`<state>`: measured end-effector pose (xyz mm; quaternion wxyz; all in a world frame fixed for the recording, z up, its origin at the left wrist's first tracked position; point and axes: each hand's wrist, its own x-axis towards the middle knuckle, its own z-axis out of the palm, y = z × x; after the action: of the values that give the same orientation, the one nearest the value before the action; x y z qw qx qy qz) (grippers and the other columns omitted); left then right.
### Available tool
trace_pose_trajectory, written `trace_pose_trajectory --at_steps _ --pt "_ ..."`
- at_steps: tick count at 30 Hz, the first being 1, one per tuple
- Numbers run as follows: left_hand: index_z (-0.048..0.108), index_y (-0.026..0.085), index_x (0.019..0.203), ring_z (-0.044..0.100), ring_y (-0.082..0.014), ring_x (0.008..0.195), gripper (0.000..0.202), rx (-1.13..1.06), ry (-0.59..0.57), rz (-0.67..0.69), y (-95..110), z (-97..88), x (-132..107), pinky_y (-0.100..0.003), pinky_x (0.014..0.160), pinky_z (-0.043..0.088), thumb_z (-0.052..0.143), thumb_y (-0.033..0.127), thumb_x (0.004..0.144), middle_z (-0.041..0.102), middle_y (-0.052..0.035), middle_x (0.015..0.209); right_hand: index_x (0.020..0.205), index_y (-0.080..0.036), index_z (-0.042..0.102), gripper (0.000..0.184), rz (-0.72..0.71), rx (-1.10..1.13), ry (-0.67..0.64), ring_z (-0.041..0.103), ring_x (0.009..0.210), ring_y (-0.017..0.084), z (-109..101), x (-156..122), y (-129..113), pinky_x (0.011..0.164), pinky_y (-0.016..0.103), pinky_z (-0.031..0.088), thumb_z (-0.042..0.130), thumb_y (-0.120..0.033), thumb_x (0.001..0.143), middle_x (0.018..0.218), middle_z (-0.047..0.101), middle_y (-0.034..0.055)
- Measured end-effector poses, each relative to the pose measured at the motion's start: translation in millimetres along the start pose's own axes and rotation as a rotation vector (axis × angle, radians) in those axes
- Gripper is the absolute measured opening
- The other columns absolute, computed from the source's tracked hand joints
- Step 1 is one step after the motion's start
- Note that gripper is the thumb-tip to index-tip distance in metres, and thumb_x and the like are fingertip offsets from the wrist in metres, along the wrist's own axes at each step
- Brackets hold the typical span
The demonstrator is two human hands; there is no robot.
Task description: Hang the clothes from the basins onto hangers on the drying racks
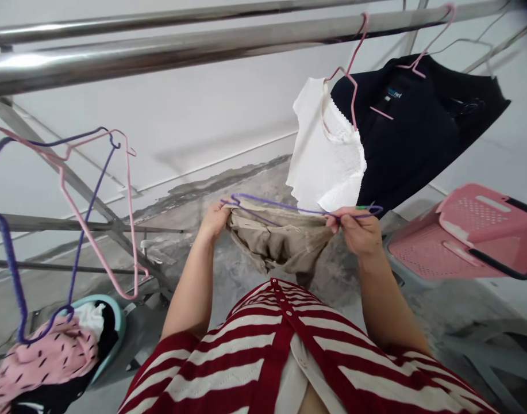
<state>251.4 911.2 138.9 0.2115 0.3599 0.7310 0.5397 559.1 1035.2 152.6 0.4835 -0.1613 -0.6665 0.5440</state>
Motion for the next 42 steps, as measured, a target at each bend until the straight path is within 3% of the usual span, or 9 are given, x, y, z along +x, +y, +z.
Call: trace_pose_trajectory --at_steps 4,11,18,24,29,33,37,40,42 --pt "0.067 0.016 0.092 0.06 -0.0175 0.077 0.032 0.25 -0.193 0.068 5 20.8 -11 -0.025 0.069 0.046 0.044 0.02 0.071 0.069 -0.0031 0.078 0.096 -0.025 0.054 0.021 -0.049 0.238 0.18 0.058 0.059 0.011 31 19 -12 0.064 0.03 0.052 0.055 -0.041 0.083 0.075 0.063 -0.0015" --pt "0.068 0.018 0.078 0.061 -0.0151 0.073 0.021 0.434 -0.372 -0.007 -39 67.1 -76 -0.022 0.067 0.044 0.048 0.016 0.072 0.07 -0.0023 0.075 0.094 -0.019 0.049 0.034 0.141 0.213 -0.186 0.056 0.045 0.008 107 52 -49 0.043 0.021 0.047 0.065 -0.044 0.076 0.067 0.062 -0.003" --pt "0.069 0.019 0.081 0.062 -0.015 0.076 0.024 0.457 -0.392 -0.107 -70 49.9 -113 -0.021 0.064 0.04 0.047 0.015 0.072 0.071 -0.0022 0.08 0.081 -0.019 0.052 0.028 -0.106 -0.048 -0.183 0.043 0.036 0.004 183 123 -88 0.033 0.015 0.027 0.059 -0.045 0.081 0.057 0.056 -0.0036" --pt "0.069 0.019 0.083 0.062 -0.0165 0.08 0.027 0.418 -0.319 -0.129 -74 28.1 -118 -0.023 0.067 0.04 0.044 0.017 0.074 0.071 -0.0035 0.084 0.092 -0.019 0.05 0.031 -0.359 -0.195 -0.16 0.052 0.05 0.006 243 179 -88 0.045 0.016 0.037 0.042 -0.049 0.09 0.061 0.052 -0.0033" --pt "0.069 0.02 0.082 0.062 -0.0161 0.078 0.027 0.353 -0.297 -0.126 -79 19.6 -114 -0.023 0.069 0.041 0.045 0.014 0.071 0.071 -0.0023 0.081 0.093 -0.017 0.051 0.031 -0.337 -0.249 -0.216 0.057 0.058 0.01 275 185 -87 0.053 0.021 0.045 0.042 -0.047 0.091 0.064 0.053 -0.0015" --pt "0.068 0.019 0.08 0.062 -0.0164 0.077 0.026 0.276 -0.323 -0.11 -80 17.8 -107 -0.023 0.069 0.043 0.044 0.015 0.07 0.07 -0.0019 0.078 0.102 -0.02 0.053 0.034 -0.304 -0.238 -0.327 0.062 0.069 0.013 269 163 -81 0.063 0.025 0.05 0.047 -0.05 0.088 0.073 0.058 0.0006" --pt "0.065 0.017 0.089 0.061 -0.0149 0.081 0.03 0.138 -0.338 -0.061 -73 13.4 -97 -0.022 0.074 0.045 0.039 0.018 0.074 0.069 -0.0023 0.085 0.119 -0.023 0.048 0.041 -0.273 -0.141 -0.12 0.063 0.089 0.016 215 101 -26 0.085 0.033 0.05 0.037 -0.051 0.091 0.103 0.063 0.0072" --pt "0.062 0.017 0.09 0.059 -0.0126 0.07 0.024 -0.199 -0.222 -0.142 -57 12.1 -89 -0.021 0.066 0.045 0.045 0.024 0.074 0.065 0.0003 0.078 0.119 -0.021 0.05 0.044 0.037 -0.154 -0.012 0.065 0.086 0.018 167 27 32 0.083 0.039 0.051 0.034 -0.051 0.091 0.105 0.063 0.0103" --pt "0.062 0.019 0.088 0.055 -0.0103 0.062 0.022 -0.482 -0.149 -0.223 -42 18.8 -85 -0.02 0.061 0.043 0.054 0.026 0.07 0.062 0.0031 0.072 0.116 -0.022 0.056 0.045 0.228 -0.257 -0.143 0.06 0.106 0.025 146 -21 56 0.092 0.045 0.046 0.049 -0.053 0.084 0.113 0.061 0.0103"
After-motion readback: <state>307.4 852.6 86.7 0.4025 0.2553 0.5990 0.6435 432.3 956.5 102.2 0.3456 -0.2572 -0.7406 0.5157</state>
